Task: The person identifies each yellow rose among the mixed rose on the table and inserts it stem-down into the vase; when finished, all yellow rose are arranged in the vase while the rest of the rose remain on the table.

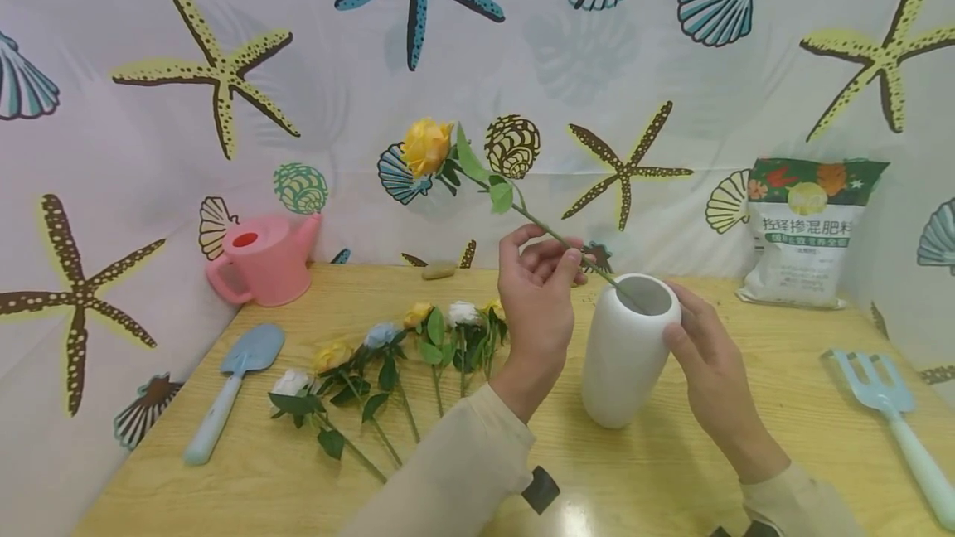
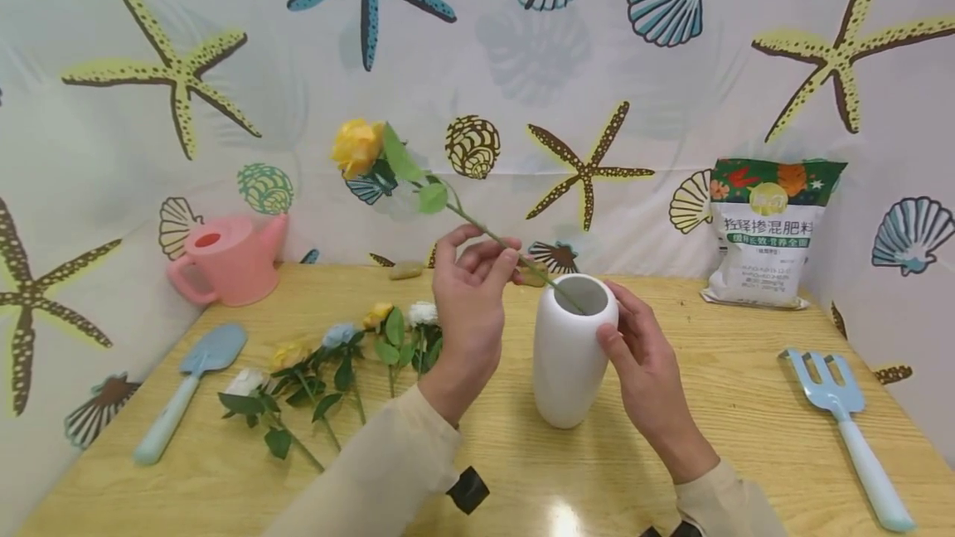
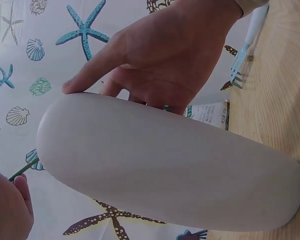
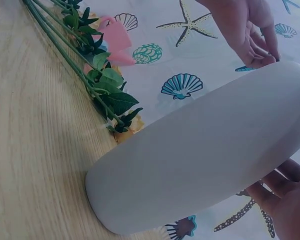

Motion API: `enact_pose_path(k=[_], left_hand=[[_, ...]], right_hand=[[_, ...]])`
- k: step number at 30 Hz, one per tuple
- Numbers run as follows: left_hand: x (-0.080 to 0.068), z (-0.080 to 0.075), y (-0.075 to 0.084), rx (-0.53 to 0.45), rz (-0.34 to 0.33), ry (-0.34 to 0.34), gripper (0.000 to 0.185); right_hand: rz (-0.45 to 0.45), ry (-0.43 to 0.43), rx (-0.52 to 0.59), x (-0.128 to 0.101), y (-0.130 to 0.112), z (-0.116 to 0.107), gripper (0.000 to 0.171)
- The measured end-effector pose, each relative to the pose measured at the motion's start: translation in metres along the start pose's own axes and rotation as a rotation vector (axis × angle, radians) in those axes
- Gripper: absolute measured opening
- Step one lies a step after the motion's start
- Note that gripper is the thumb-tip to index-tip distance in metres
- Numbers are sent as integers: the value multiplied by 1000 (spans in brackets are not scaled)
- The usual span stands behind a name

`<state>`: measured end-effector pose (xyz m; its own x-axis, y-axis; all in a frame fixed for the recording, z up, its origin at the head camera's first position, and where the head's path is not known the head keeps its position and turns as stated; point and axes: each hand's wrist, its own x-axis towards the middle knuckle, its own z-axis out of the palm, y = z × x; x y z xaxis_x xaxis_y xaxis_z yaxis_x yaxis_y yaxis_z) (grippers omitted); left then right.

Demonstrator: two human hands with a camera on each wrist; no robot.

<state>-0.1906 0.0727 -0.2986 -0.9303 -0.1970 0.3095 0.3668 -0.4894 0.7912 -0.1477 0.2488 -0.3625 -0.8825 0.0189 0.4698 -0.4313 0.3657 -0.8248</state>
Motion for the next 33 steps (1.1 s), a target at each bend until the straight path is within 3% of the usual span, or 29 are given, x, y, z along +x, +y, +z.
enact_pose_path(k=[5, 12, 20, 24, 33], left_hand=[[2, 2, -6, 101, -36, -44, 34], [5, 4, -7, 311, -64, -178, 34], [9, 3, -4, 437, -133, -190, 20], [13, 3, 0, 395, -118, -145, 16], [20, 9, 4, 156, -116, -45, 12]], right_hand=[[11, -8, -9, 0, 0, 0, 45], [19, -12, -34, 0, 0, 0, 45], [13, -11, -30, 1, 1, -1, 45], [-2, -5, -32, 1, 1, -1, 45], [-11, -5, 3, 0, 0, 0, 44]])
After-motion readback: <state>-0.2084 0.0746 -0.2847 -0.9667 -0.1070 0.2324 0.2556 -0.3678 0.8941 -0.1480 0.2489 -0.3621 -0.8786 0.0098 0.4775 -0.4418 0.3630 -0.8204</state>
